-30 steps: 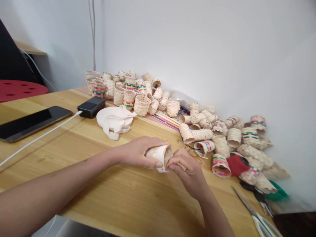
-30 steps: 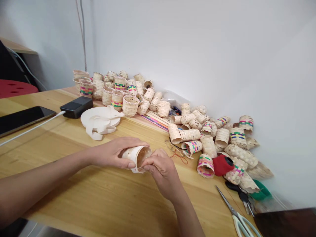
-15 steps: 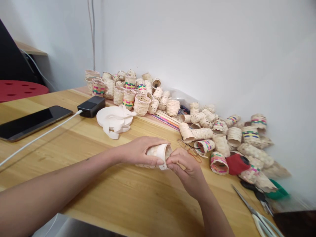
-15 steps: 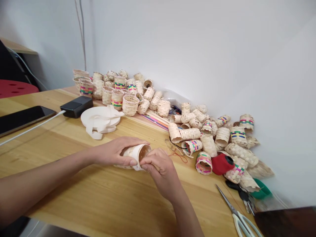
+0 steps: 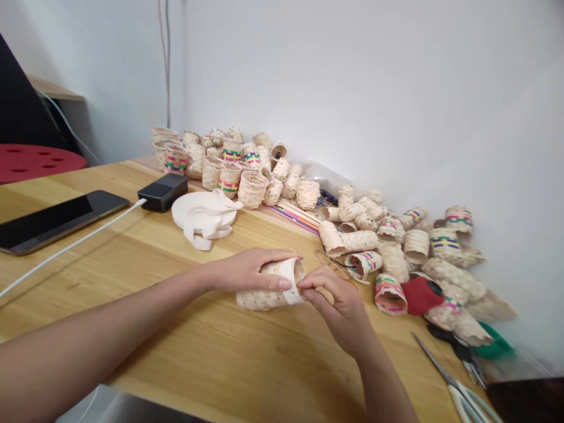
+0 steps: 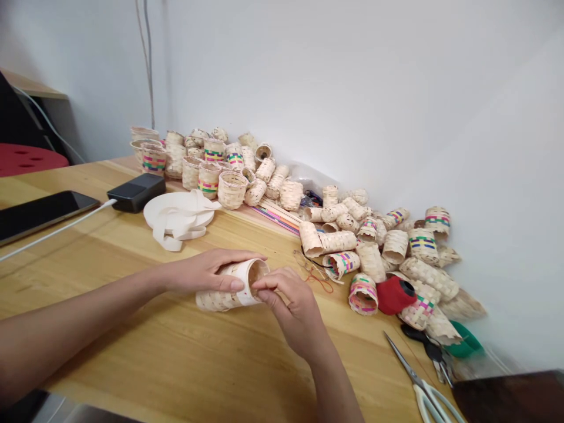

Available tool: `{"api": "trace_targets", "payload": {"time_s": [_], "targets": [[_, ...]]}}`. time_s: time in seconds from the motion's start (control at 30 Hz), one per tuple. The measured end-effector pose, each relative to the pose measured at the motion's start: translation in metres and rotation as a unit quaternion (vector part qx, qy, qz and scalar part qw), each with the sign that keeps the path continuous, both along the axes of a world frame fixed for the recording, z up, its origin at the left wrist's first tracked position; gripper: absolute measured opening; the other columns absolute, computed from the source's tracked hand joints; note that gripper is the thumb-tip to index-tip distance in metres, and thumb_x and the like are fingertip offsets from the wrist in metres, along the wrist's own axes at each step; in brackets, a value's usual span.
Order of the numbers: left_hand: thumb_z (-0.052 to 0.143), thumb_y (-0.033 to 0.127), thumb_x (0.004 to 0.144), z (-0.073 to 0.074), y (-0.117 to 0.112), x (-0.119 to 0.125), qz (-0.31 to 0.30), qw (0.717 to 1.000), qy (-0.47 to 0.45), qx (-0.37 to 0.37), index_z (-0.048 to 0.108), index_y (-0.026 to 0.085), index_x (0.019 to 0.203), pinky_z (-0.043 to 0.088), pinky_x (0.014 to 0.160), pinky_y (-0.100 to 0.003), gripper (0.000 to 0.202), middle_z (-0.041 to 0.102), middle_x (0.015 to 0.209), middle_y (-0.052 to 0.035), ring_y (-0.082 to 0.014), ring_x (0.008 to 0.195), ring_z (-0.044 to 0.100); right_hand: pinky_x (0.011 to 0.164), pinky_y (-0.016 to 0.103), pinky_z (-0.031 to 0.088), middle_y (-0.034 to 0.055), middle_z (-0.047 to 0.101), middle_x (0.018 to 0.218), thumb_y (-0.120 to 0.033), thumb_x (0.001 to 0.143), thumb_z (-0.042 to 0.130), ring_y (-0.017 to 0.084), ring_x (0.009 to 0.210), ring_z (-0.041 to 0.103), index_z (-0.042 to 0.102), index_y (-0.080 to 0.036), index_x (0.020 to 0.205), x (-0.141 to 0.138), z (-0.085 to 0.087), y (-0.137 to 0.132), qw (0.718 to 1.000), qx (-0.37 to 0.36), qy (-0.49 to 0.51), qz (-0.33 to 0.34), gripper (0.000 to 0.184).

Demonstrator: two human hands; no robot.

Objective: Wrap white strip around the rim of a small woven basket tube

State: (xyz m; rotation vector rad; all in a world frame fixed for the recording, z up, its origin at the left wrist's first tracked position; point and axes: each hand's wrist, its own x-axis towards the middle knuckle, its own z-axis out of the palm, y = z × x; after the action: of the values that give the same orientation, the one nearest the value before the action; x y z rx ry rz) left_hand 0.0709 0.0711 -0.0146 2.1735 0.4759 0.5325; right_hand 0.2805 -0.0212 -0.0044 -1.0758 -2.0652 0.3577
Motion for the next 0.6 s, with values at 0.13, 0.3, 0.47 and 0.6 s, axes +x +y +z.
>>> {"api": "trace_targets", "payload": {"time_s": [0.13,0.3,0.47,0.6], "targets": [[0.059,0.051,0.081,0.0024,-0.0014,0.0009,-0.018,1.000,-0.003,-0.006,0.046,0.018,0.134,0.045,0.094,-0.031,0.064,0.056,0.132,-0.0072,-0.0244,0.114,0.056,0.068,0.028,0.045,0.0018,0.063,0.079,-0.021,0.093,0.052,0.016,0.076,0.058,0.065,-0.022,0.087,-0.0029,0.0016,-0.0001,0.999,0.019,-0.006,0.030,0.014],[0.059,0.055,0.081,0.0003,-0.0006,0.0019,-0.030,1.000,-0.002,-0.007,0.048,0.019,0.133,0.046,0.090,-0.028,0.064,0.058,0.128,-0.0061,-0.0235,0.110,0.058,0.068,0.029,0.042,0.0015,0.058,0.078,-0.019,0.095,0.049,0.015,0.076,0.054,0.065,-0.022,0.088,-0.0035,0.0005,-0.0007,0.999,0.012,-0.016,0.041,0.018],[0.057,0.056,0.082,-0.0038,0.0013,-0.0001,-0.063,0.997,0.004,-0.034,0.045,0.022,0.135,0.047,0.087,-0.026,0.064,0.058,0.128,-0.0044,-0.0225,0.108,0.058,0.067,0.028,0.040,0.0006,0.055,0.077,-0.018,0.095,0.048,0.015,0.075,0.052,0.063,-0.022,0.090,-0.0028,-0.0004,-0.0027,0.999,0.011,-0.002,0.045,0.016],[0.056,0.050,0.085,-0.0028,0.0014,-0.0003,-0.084,0.995,0.003,-0.047,0.046,0.024,0.134,0.042,0.097,-0.026,0.056,0.055,0.132,-0.0030,-0.0226,0.119,0.051,0.067,0.028,0.040,0.0009,0.053,0.078,-0.017,0.096,0.047,0.015,0.076,0.052,0.063,-0.022,0.092,-0.0026,-0.0006,-0.0035,0.999,0.008,0.006,0.045,0.017]]}}
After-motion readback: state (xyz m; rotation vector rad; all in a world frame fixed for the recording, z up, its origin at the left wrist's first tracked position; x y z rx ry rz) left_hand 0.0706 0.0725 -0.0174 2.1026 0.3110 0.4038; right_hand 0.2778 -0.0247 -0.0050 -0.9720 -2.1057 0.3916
